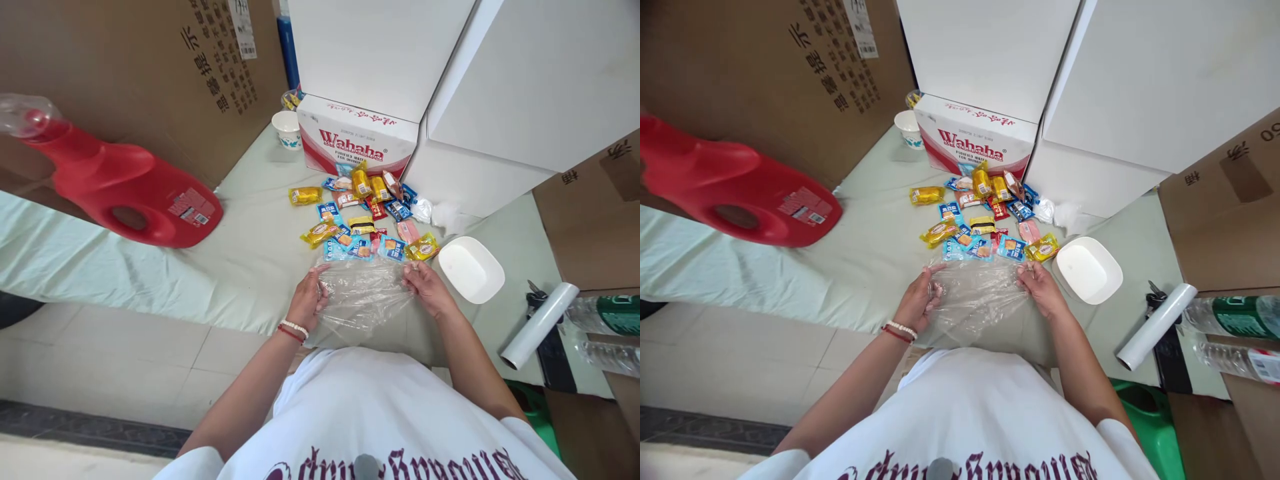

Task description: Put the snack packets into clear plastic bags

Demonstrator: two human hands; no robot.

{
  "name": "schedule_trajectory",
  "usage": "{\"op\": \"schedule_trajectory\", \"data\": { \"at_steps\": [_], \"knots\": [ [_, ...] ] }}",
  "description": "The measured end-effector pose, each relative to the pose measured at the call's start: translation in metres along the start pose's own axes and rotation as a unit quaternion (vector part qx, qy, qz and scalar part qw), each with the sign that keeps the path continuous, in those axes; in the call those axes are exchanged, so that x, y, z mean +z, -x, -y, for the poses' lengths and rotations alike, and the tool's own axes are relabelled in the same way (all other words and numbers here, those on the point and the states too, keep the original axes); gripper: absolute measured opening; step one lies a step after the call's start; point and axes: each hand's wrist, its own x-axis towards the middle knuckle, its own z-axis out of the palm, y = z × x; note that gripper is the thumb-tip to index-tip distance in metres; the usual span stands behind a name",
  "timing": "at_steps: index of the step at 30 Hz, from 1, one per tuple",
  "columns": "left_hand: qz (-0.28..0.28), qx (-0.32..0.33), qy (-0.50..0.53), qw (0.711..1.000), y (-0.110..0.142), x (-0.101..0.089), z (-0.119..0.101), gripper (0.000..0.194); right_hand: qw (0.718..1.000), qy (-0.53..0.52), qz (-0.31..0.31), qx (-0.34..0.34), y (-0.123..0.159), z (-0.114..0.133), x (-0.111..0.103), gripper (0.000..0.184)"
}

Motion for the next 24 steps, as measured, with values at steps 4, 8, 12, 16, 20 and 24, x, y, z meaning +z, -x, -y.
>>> {"op": "schedule_trajectory", "data": {
  "at_steps": [4,8,12,16,20,24],
  "knots": [
    [-0.064,0.048,-0.108,0.991,-0.02,-0.01,0.006,0.066,0.996,0.069,0.044,0.022,0.001,-0.016,-0.004,0.051],
    [-0.212,0.242,-0.252,0.913,-0.015,-0.011,0.006,0.074,0.996,0.085,-0.033,0.01,0.008,-0.035,-0.006,0.042],
    [-0.096,0.442,-0.48,0.751,0.003,-0.004,0.018,0.052,0.996,0.073,-0.055,0.005,0.023,-0.048,0.0,0.038],
    [0.072,0.423,-0.611,0.665,0.004,-0.019,0.039,0.056,0.99,0.125,-0.053,0.027,0.05,-0.059,-0.016,0.035],
    [0.096,0.393,-0.688,0.602,0.005,-0.05,0.048,0.065,0.93,0.365,-0.037,0.003,0.073,-0.042,-0.049,0.029],
    [0.12,0.393,-0.727,0.55,0.011,-0.063,0.047,0.06,0.844,0.521,-0.048,-0.119,0.034,0.004,-0.037,0.031]
  ]
}}
